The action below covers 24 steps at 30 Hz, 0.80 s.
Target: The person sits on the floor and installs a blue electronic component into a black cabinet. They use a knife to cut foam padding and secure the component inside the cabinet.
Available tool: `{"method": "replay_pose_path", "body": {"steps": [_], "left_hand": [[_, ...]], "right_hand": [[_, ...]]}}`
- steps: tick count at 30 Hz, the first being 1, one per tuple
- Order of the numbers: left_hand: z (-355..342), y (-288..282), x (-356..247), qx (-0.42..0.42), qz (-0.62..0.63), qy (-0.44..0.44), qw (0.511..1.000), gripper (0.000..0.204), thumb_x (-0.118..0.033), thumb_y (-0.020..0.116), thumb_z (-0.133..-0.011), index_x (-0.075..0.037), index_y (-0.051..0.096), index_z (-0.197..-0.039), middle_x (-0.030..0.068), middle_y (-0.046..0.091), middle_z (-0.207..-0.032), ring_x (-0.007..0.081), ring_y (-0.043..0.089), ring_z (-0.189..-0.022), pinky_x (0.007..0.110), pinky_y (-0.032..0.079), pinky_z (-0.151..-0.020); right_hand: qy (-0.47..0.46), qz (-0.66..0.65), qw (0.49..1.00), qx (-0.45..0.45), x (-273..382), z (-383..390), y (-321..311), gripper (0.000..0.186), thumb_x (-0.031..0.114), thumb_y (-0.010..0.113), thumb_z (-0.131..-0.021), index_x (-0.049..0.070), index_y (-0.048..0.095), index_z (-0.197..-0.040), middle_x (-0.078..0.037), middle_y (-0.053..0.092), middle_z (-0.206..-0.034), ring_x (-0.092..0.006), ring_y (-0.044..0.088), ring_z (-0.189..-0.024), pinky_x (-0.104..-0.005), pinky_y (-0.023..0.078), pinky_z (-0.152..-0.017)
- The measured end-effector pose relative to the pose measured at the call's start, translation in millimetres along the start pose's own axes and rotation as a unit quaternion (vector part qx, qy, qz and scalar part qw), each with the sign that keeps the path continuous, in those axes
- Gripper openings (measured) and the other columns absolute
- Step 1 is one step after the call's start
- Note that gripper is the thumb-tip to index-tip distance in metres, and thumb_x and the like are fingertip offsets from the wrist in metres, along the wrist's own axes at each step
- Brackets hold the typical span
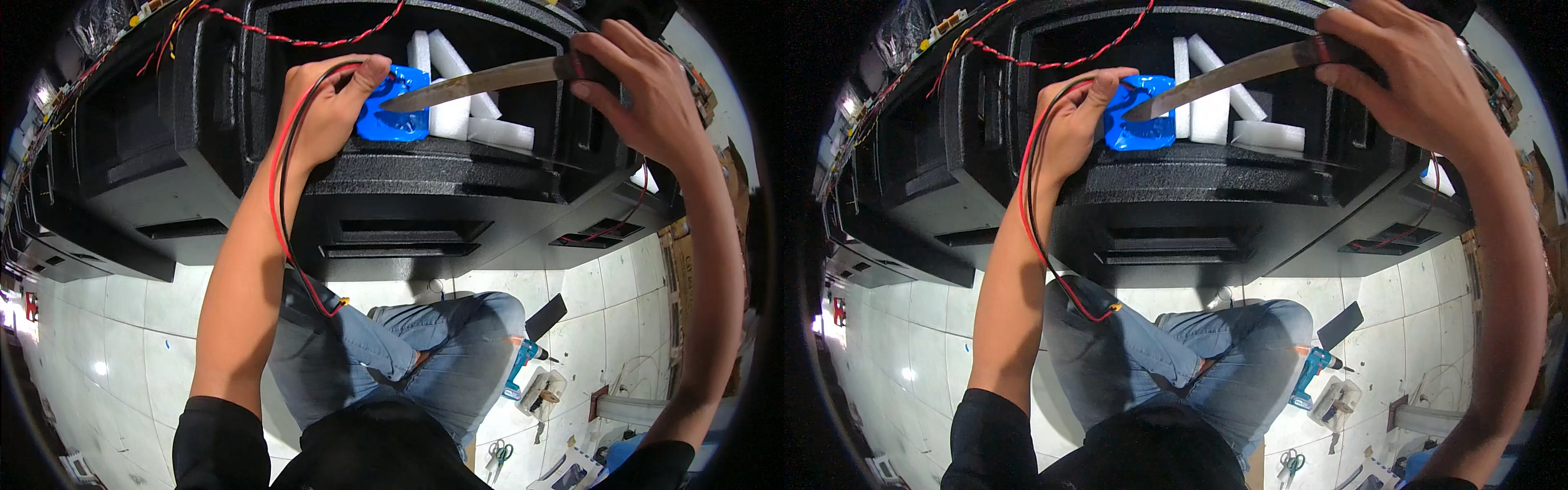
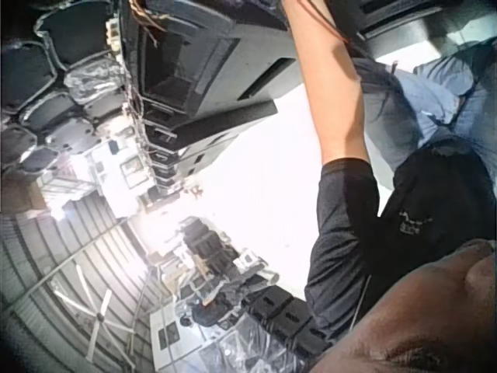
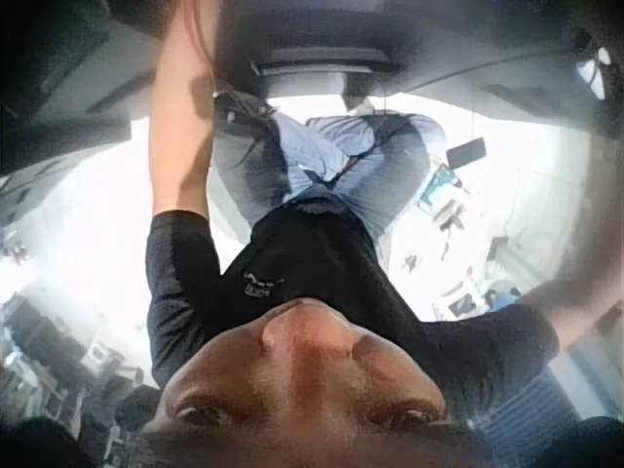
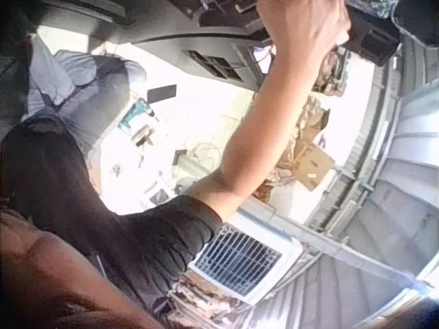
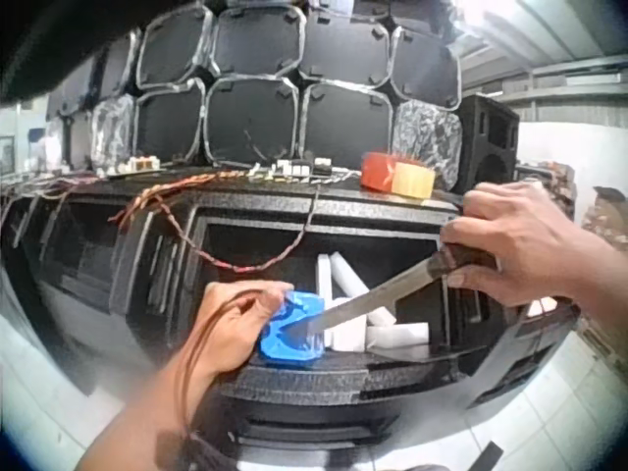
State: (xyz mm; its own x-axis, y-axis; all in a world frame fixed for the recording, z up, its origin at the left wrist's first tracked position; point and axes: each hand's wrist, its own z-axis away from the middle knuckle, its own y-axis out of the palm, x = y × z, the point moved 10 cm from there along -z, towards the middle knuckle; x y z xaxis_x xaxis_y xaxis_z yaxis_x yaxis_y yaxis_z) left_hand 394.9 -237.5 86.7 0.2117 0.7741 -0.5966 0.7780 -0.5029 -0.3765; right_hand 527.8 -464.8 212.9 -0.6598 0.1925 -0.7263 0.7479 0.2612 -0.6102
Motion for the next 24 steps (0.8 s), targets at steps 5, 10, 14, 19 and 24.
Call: {"method": "replay_pose_path", "body": {"steps": [5,10,14,19,24], "left_hand": [[-2,-1,-6,0.032,0.023,0.011,0.999,0.057,-0.052,0.075,-0.09,-0.001,0.076,-0.114,0.0192,0.077,-0.097,0.0242,0.076,-0.092,0.034,0.057,-0.082],[-1,4,-38,0.119,-0.162,0.114,0.973,0.087,-0.062,0.09,-0.061,-0.004,0.07,-0.123,0.0181,0.073,-0.116,0.0378,0.069,-0.113,0.057,0.03,-0.122],[-2,9,-45,0.104,-0.21,0.126,0.964,0.078,-0.057,0.087,-0.069,-0.002,0.071,-0.12,0.0174,0.074,-0.113,0.0349,0.07,-0.109,0.056,0.03,-0.121],[-3,7,-45,0.072,-0.174,0.125,0.974,0.056,-0.039,0.09,-0.074,-0.002,0.075,-0.113,0.0172,0.077,-0.106,0.0339,0.074,-0.099,0.056,0.035,-0.119],[-2,9,-45,0.06,-0.162,0.126,0.977,0.051,-0.034,0.09,-0.075,-0.002,0.075,-0.112,0.0171,0.077,-0.105,0.0318,0.075,-0.099,0.056,0.036,-0.117]], "right_hand": [[-0.041,-0.107,0.988,-0.105,24,-21,7,0.029,0.035,0.076,-0.089,0.013,0.065,-0.104,-0.006,0.062,-0.094,-0.0284,0.064,-0.092,-0.0423,0.052,-0.077],[-0.058,-0.179,0.979,-0.083,38,-38,25,0.029,0.037,0.074,-0.089,0.014,0.065,-0.104,-0.007,0.058,-0.09,-0.0288,0.063,-0.093,-0.0429,0.05,-0.078],[-0.082,-0.199,0.972,-0.093,41,-54,40,0.039,0.041,0.073,-0.087,0.01,0.065,-0.11,-0.008,0.055,-0.09,-0.0294,0.059,-0.09,-0.0424,0.049,-0.077],[-0.093,-0.227,0.964,-0.102,49,-62,49,0.044,0.046,0.074,-0.085,0.01,0.067,-0.109,-0.008,0.055,-0.089,-0.0297,0.059,-0.087,-0.0422,0.049,-0.073],[-0.085,-0.238,0.963,-0.092,47,-64,57,0.039,0.048,0.072,-0.089,0.014,0.068,-0.105,-0.007,0.056,-0.086,-0.028,0.062,-0.087,-0.0425,0.05,-0.074]]}}
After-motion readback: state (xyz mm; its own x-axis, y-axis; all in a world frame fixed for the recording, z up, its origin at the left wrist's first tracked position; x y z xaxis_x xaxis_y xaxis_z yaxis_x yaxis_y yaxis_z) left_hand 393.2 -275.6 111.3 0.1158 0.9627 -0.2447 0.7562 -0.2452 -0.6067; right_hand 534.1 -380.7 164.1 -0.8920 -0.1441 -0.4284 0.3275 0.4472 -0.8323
